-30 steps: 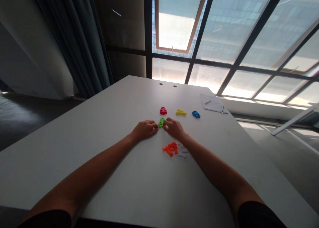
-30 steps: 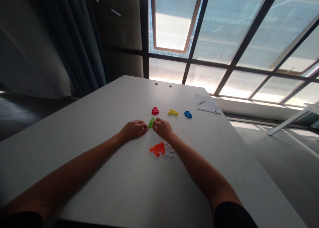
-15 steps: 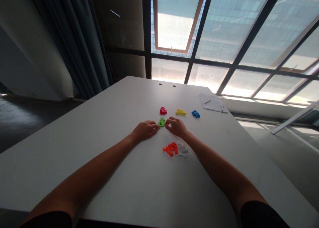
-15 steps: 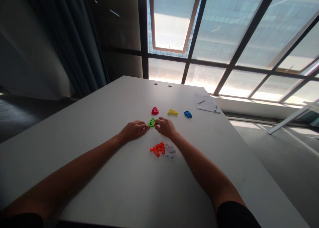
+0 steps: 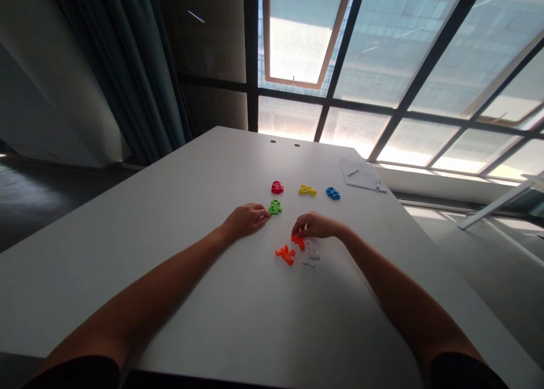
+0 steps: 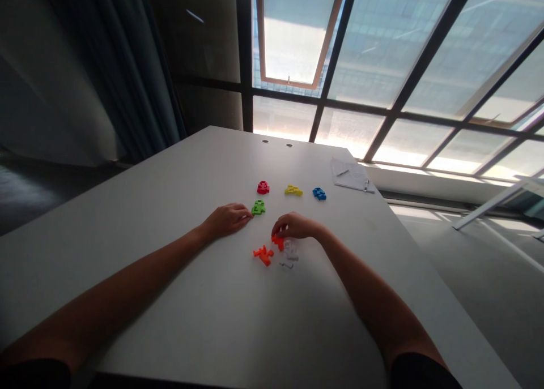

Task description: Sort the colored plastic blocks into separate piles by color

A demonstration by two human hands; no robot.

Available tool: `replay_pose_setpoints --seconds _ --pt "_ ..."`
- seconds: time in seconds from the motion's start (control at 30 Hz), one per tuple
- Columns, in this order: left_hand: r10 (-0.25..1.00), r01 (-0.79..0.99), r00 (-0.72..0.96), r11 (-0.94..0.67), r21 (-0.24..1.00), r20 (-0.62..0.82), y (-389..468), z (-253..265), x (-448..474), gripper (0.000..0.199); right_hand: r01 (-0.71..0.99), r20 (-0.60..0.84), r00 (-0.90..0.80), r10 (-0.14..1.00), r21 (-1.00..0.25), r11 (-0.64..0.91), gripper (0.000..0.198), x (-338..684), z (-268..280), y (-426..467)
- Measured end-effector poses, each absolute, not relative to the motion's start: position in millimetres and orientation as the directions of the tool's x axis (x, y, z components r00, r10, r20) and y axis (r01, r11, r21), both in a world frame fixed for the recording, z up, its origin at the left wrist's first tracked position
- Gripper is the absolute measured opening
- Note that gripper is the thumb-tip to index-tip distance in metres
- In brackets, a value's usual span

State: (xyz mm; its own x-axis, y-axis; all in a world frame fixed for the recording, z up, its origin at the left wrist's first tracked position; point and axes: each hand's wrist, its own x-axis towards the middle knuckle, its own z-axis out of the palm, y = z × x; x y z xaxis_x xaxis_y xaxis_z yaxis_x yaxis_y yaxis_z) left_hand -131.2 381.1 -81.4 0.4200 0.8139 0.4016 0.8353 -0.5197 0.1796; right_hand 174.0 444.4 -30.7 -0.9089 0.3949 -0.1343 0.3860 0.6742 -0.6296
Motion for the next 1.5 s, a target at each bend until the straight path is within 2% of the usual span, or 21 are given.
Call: replay_pose_setpoints --seconds 0.13,0.27,0.4,0.57,0.67,0.73,0.8,0.9,0.97,1.03,1.13,1.37,1.5 --pt "0.817 0.837 0.419 -0.517 0.181 0.397 381.1 -81.7 -132.8 0.028 0.501 -0.029 -0.803 0.595 -0.572 0.649 0.018 188.2 -41.8 468.0" --pt "0.822 0.839 0.417 -0.512 0.185 0.388 380.9 -81.8 -134.2 0.027 0.601 0.190 -0.648 0.738 -0.468 0.648 0.011 198.8 -60.0 481.5" --pt "0.819 0.834 0.416 -0.517 0.194 0.396 381.3 -82.2 -134.2 0.027 0.668 0.381 -0.515 0.768 -0.384 0.638 0.013 200.7 -79.2 486.0" --pt "0.817 0.832 0.421 -0.521 0.191 0.395 382.2 -83.4 -134.2 0.027 0.612 0.463 -0.510 0.725 -0.396 0.684 0.021 195.3 -91.6 486.9" --pt "0.815 0.832 0.423 -0.523 0.188 0.395 382.7 -84.0 -134.5 0.027 0.592 0.505 -0.476 0.720 -0.421 0.687 0.034 196.7 -87.3 489.3" --pt "0.816 0.833 0.422 -0.520 0.186 0.395 382.9 -84.3 -134.9 0.028 0.592 0.456 -0.493 0.741 -0.449 0.669 0.033 202.2 -77.4 491.3" --pt "0.817 0.834 0.422 -0.520 0.186 0.393 383.1 -84.6 -135.3 0.028 0.568 0.286 -0.595 0.751 -0.511 0.645 0.025 209.9 -63.1 491.9" --pt "0.818 0.834 0.420 -0.519 0.189 0.392 383.3 -84.9 -135.5 0.028 0.533 -0.057 -0.756 0.653 -0.633 0.562 0.022 218.5 -41.1 487.1" --pt "0.819 0.834 0.419 -0.518 0.191 0.392 383.3 -85.0 -135.4 0.028 0.516 -0.164 -0.801 0.575 -0.675 0.527 0.028 218.6 -31.5 480.9" --pt "0.820 0.833 0.415 -0.516 0.197 0.393 383.2 -85.0 -135.2 0.028 0.496 -0.180 -0.825 0.535 -0.684 0.535 0.031 214.7 -27.7 474.8" --pt "0.821 0.832 0.412 -0.516 0.205 0.395 383.1 -84.8 -135.0 0.028 0.497 -0.175 -0.828 0.533 -0.669 0.553 0.027 208.1 -29.4 470.2" --pt "0.823 0.835 0.408 -0.511 0.203 0.395 383.0 -83.8 -134.1 0.027 0.622 -0.151 -0.711 0.687 -0.591 0.514 0.026 210.1 -41.3 477.9" --pt "0.826 0.835 0.408 -0.511 0.207 0.390 383.1 -83.7 -133.7 0.026 0.613 -0.084 -0.714 0.695 -0.557 0.561 0.021 210.8 -46.1 482.2"
